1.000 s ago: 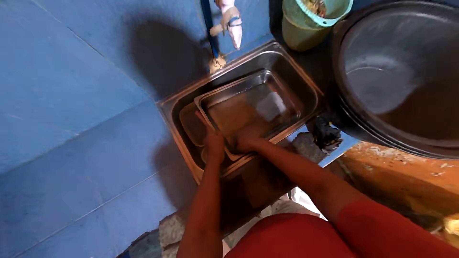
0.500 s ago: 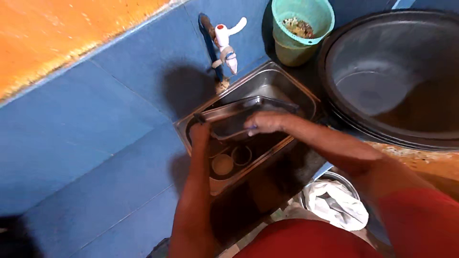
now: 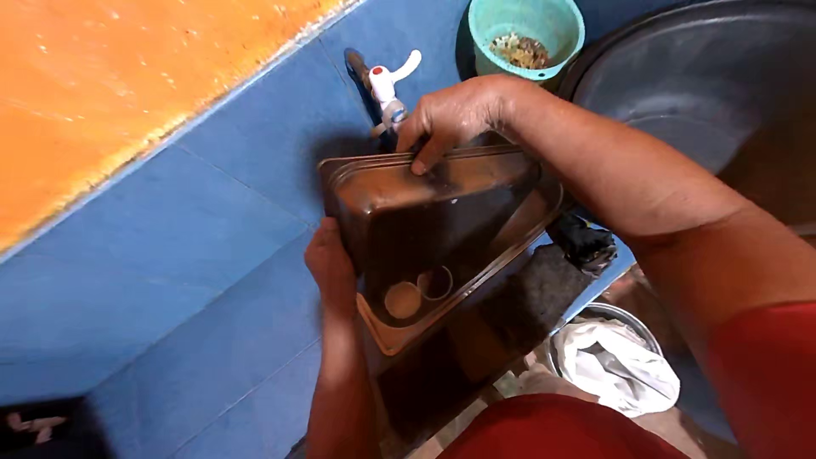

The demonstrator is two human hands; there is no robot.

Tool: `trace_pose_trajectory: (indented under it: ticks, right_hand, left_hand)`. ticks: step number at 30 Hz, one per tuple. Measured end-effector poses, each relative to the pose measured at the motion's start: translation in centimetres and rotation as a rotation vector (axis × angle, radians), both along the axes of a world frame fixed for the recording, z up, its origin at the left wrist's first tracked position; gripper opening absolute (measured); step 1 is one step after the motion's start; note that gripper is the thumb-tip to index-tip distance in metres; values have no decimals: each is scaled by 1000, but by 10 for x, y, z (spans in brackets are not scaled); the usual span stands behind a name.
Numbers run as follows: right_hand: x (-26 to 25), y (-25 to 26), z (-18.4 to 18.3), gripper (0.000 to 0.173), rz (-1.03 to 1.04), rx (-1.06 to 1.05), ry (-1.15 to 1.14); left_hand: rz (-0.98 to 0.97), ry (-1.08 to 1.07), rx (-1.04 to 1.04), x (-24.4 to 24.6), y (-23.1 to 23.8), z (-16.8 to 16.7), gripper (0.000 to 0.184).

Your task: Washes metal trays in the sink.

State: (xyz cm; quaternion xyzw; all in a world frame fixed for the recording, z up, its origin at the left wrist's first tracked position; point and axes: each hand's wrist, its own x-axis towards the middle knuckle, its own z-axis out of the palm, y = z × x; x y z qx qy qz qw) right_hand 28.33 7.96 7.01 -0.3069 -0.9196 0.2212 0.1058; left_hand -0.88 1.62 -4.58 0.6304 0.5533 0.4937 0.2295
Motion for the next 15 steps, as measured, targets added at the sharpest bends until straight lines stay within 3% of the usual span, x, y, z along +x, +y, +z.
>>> trace_pose_trajectory:
  ticks: [7, 13, 15]
  right_hand:
    - [-12, 6, -22, 25, -406, 103, 206]
    - [-116, -5, -104, 38, -434, 425, 523]
    - [-133, -1, -129, 35, -483, 504, 581]
  left_hand:
    - [280, -222, -321, 3, 0, -18, 63]
    - [368, -191, -429, 6, 6, -41, 79]
    - [365, -146, -409, 7, -1, -45, 81]
